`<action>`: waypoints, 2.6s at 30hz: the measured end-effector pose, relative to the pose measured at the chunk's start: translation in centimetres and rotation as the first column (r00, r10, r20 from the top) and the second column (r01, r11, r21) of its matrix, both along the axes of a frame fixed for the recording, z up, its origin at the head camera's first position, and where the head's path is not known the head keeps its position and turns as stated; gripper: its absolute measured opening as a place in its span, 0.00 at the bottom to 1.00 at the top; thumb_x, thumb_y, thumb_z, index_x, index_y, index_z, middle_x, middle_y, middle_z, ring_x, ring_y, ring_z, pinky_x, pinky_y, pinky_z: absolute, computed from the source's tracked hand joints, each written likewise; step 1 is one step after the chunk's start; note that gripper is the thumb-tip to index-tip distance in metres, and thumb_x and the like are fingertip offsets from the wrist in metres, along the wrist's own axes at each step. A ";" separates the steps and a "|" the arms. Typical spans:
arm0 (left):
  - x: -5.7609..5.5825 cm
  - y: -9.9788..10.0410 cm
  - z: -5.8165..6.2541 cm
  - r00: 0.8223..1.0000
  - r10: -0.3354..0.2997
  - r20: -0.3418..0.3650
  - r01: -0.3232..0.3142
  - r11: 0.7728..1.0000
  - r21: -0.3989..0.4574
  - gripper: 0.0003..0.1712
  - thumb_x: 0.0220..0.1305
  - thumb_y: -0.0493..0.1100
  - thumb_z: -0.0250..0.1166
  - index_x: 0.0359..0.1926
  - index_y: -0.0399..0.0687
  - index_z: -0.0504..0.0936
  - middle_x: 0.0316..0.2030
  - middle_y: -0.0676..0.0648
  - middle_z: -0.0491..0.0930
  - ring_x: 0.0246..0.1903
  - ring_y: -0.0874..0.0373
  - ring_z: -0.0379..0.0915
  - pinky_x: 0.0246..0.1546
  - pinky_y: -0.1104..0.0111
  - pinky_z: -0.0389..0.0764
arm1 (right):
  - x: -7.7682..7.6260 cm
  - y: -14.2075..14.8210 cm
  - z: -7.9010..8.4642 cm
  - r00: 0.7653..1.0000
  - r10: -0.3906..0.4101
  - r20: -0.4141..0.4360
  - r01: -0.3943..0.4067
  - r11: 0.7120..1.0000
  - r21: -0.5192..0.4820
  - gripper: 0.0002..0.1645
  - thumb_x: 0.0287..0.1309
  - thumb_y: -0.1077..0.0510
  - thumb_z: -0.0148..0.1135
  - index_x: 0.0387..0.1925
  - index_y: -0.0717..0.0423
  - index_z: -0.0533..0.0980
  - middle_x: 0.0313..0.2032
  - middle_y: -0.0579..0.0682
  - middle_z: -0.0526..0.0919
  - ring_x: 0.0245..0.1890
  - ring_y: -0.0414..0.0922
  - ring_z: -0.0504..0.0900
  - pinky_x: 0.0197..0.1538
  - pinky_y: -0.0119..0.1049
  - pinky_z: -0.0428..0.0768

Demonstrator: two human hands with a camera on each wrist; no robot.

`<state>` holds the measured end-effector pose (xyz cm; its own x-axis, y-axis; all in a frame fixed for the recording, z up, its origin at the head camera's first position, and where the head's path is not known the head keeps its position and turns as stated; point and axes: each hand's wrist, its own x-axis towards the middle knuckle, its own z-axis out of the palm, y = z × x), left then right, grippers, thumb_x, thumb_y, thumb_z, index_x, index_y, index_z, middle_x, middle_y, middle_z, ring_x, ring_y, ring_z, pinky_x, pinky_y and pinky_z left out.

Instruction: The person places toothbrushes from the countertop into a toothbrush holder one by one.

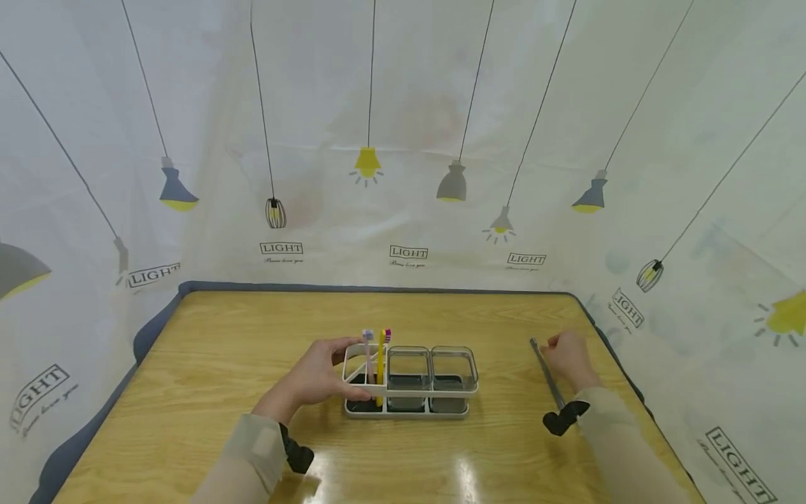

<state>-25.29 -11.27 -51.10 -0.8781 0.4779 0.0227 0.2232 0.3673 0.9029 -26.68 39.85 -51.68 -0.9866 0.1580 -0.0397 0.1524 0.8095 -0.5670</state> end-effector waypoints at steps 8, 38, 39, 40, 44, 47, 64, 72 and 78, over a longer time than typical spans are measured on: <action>-0.2 -0.2 -0.4 0.999 -0.021 -0.025 0.021 1.000 0.015 0.53 0.42 0.53 0.91 0.70 0.51 0.78 0.63 0.48 0.80 0.66 0.43 0.75 0.65 0.47 0.76 | -0.8 0.4 -2.1 0.997 0.023 0.068 -0.026 0.999 0.040 0.20 0.69 0.63 0.60 0.47 0.83 0.76 0.44 0.75 0.82 0.38 0.60 0.84 0.42 0.52 0.85; -0.3 -0.8 -0.6 1.000 -0.015 -0.013 0.015 1.000 0.017 0.54 0.42 0.53 0.91 0.71 0.50 0.78 0.61 0.50 0.81 0.66 0.43 0.76 0.65 0.45 0.76 | 0.1 -2.8 5.0 0.988 -0.059 -0.142 0.037 0.988 -0.151 0.19 0.79 0.60 0.54 0.51 0.77 0.80 0.40 0.65 0.84 0.35 0.52 0.81 0.32 0.38 0.78; -0.3 -0.8 -0.6 1.000 -0.015 -0.010 0.016 1.000 0.020 0.53 0.42 0.53 0.91 0.71 0.50 0.78 0.61 0.50 0.81 0.65 0.43 0.76 0.65 0.45 0.76 | 0.2 -3.1 5.5 0.986 -0.068 -0.152 0.044 0.987 -0.155 0.20 0.80 0.60 0.54 0.53 0.76 0.80 0.40 0.65 0.84 0.36 0.53 0.82 0.33 0.38 0.79; -0.3 -0.8 -0.6 1.000 -0.016 -0.007 0.016 1.000 0.024 0.53 0.43 0.53 0.91 0.71 0.50 0.78 0.61 0.49 0.81 0.65 0.43 0.76 0.65 0.45 0.76 | 0.3 -3.4 6.0 0.984 -0.076 -0.159 0.049 0.985 -0.167 0.20 0.80 0.59 0.53 0.54 0.76 0.79 0.41 0.65 0.84 0.38 0.55 0.83 0.34 0.38 0.79; -0.2 -0.9 -0.5 1.000 -0.022 -0.003 0.022 0.999 0.032 0.53 0.43 0.53 0.91 0.71 0.49 0.78 0.63 0.47 0.80 0.66 0.41 0.75 0.65 0.44 0.76 | 0.8 -4.5 7.5 0.977 -0.114 -0.180 0.072 0.972 -0.224 0.22 0.82 0.56 0.51 0.57 0.74 0.77 0.42 0.62 0.83 0.43 0.58 0.84 0.36 0.36 0.79; -0.2 -0.8 -0.5 0.999 -0.031 -0.005 0.032 0.999 0.032 0.54 0.43 0.53 0.90 0.71 0.49 0.77 0.64 0.46 0.80 0.67 0.41 0.74 0.66 0.44 0.75 | 1.2 -5.5 8.5 0.968 -0.140 -0.207 0.084 0.962 -0.262 0.23 0.83 0.55 0.50 0.57 0.73 0.77 0.44 0.62 0.81 0.46 0.57 0.84 0.37 0.32 0.79; -0.5 -0.3 -0.6 0.999 -0.041 -0.025 0.042 0.998 0.036 0.54 0.43 0.53 0.90 0.71 0.48 0.77 0.63 0.46 0.80 0.67 0.41 0.75 0.66 0.45 0.74 | 4.3 -12.3 15.5 0.901 -0.060 -0.431 -0.096 0.939 -0.332 0.23 0.82 0.53 0.55 0.57 0.71 0.78 0.47 0.64 0.83 0.46 0.55 0.84 0.40 0.25 0.78; -0.2 -0.4 -0.7 0.999 -0.034 -0.004 0.034 0.999 0.029 0.55 0.42 0.55 0.90 0.72 0.50 0.77 0.64 0.48 0.79 0.68 0.43 0.73 0.68 0.45 0.73 | 4.9 -14.8 16.7 0.876 -0.030 -0.481 -0.171 0.914 -0.368 0.18 0.80 0.57 0.58 0.53 0.72 0.79 0.46 0.64 0.83 0.42 0.48 0.84 0.40 0.24 0.78; 0.2 -0.5 -1.1 0.999 -0.032 0.002 0.032 0.999 0.027 0.54 0.42 0.54 0.91 0.71 0.50 0.77 0.65 0.48 0.79 0.68 0.44 0.74 0.68 0.46 0.73 | 5.3 -17.0 16.6 0.875 -0.016 -0.483 -0.215 0.882 -0.420 0.14 0.78 0.60 0.60 0.49 0.72 0.79 0.44 0.63 0.83 0.39 0.43 0.84 0.41 0.25 0.80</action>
<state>-25.11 -11.75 -52.21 -0.8623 0.5052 0.0340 0.2327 0.3357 0.9128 -21.36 22.82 -35.08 -0.9148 0.1368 0.3801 -0.2863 0.4441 -0.8490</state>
